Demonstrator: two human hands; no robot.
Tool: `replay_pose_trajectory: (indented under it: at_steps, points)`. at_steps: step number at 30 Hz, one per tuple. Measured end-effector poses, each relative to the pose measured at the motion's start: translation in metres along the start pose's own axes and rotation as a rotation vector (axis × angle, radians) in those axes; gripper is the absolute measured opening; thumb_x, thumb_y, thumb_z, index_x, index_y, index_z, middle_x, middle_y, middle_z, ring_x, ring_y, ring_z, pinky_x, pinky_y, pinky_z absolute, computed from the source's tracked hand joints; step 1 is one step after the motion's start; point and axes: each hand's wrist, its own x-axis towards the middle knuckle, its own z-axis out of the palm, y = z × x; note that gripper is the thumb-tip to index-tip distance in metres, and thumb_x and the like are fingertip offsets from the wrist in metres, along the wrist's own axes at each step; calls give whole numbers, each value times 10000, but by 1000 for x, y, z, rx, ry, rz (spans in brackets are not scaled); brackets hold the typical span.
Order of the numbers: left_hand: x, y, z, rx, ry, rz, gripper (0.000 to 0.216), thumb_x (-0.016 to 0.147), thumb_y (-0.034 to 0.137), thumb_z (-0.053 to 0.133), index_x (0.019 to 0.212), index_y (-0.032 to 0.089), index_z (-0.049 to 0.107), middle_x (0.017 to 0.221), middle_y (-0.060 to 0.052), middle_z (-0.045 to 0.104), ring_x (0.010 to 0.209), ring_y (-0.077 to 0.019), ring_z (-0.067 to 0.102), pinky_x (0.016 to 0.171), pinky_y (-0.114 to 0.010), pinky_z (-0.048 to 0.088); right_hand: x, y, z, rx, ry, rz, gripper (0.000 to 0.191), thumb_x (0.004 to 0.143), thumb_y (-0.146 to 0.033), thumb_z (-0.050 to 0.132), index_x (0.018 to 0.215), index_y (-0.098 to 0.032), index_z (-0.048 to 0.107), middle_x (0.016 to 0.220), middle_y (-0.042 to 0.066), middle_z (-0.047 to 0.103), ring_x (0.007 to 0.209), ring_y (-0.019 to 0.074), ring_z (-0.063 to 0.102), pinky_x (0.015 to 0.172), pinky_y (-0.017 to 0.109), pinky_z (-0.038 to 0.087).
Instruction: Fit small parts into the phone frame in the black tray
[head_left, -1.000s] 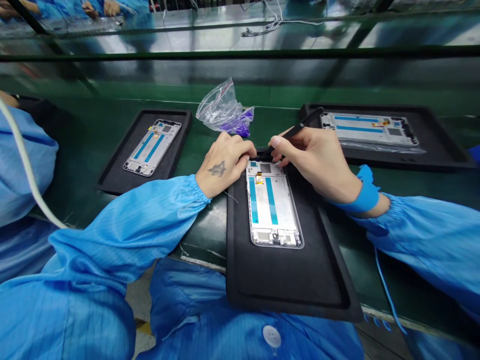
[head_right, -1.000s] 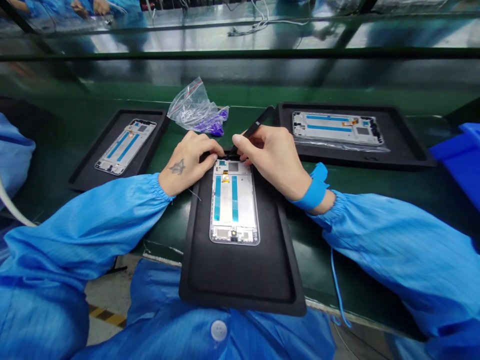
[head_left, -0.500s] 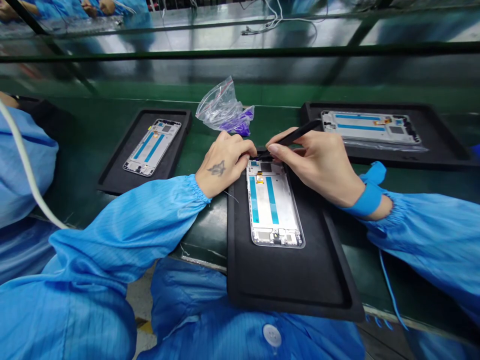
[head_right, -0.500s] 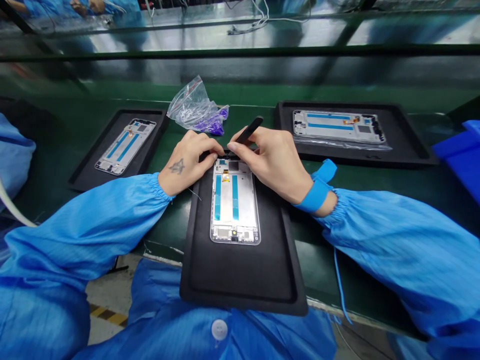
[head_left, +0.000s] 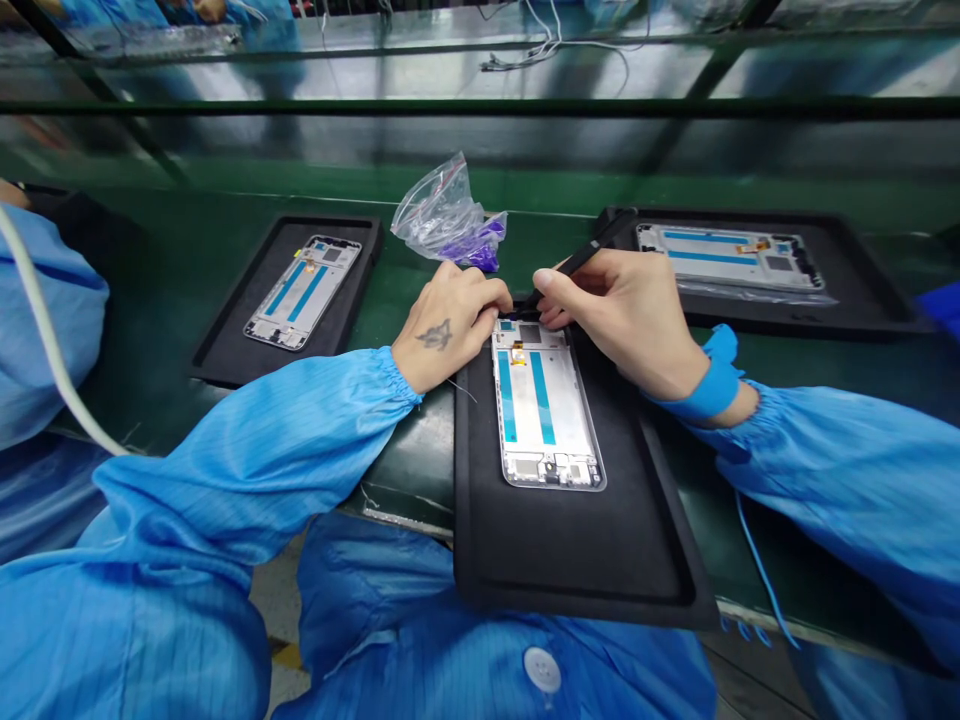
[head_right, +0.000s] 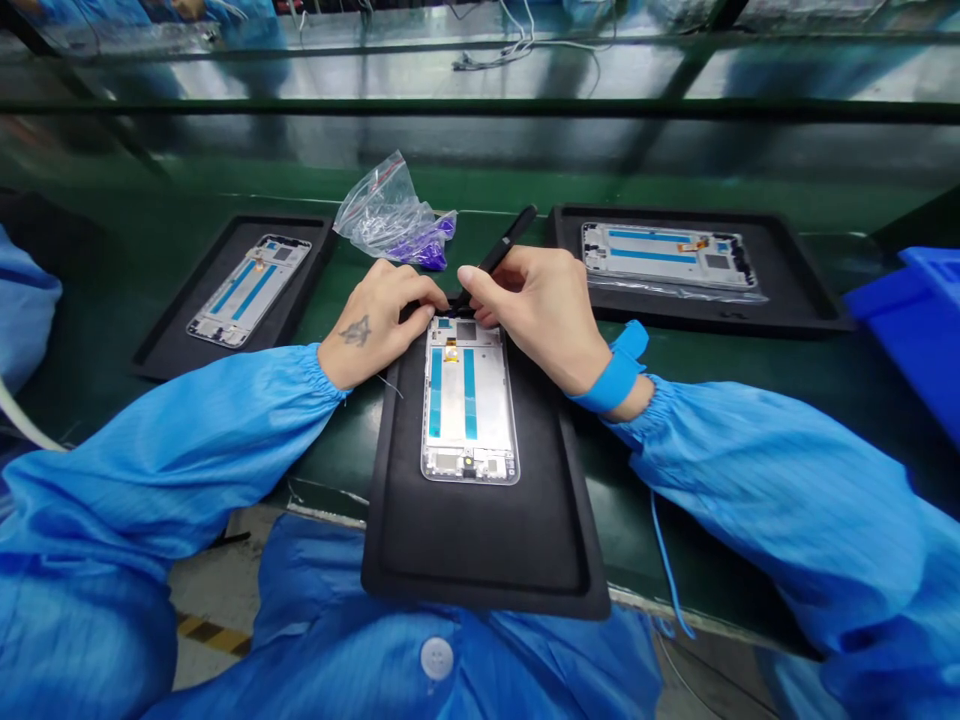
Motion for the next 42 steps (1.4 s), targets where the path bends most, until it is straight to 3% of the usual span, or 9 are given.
replay_pose_trajectory:
  at_steps: [9, 16, 30, 42]
  points:
    - [0, -1, 1, -14, -14, -19, 190, 930, 109, 532, 978, 203, 689, 930, -34, 637, 901, -248, 501, 844, -396, 423, 0, -1, 0, -66, 10, -14, 512, 917, -647, 714, 701, -186, 665, 632, 35, 665, 546, 250, 667, 487, 348, 534]
    - [-1, -2, 3, -24, 20, -3, 176, 924, 98, 547, 965, 188, 692, 904, -30, 628, 873, -238, 490, 804, -379, 411, -2, -3, 1, -64, -19, -34, 401, 967, -513, 710, 743, -182, 672, 666, 25, 670, 581, 239, 667, 528, 339, 531]
    - [-2, -2, 1, -11, 30, 29, 191, 919, 83, 544, 963, 186, 699, 889, -33, 631, 875, -229, 503, 820, -359, 412, -2, -8, -11, -278, -90, -323, 362, 1038, -521, 577, 902, -216, 716, 874, 33, 706, 701, 225, 645, 655, 333, 498]
    - [-1, -4, 1, 34, -28, 7, 260, 958, 134, 502, 1070, 219, 721, 981, -48, 642, 951, -254, 522, 882, -390, 427, -1, -6, -9, -269, -174, -416, 287, 1047, -437, 591, 954, -187, 696, 916, 44, 692, 690, 206, 626, 622, 317, 448]
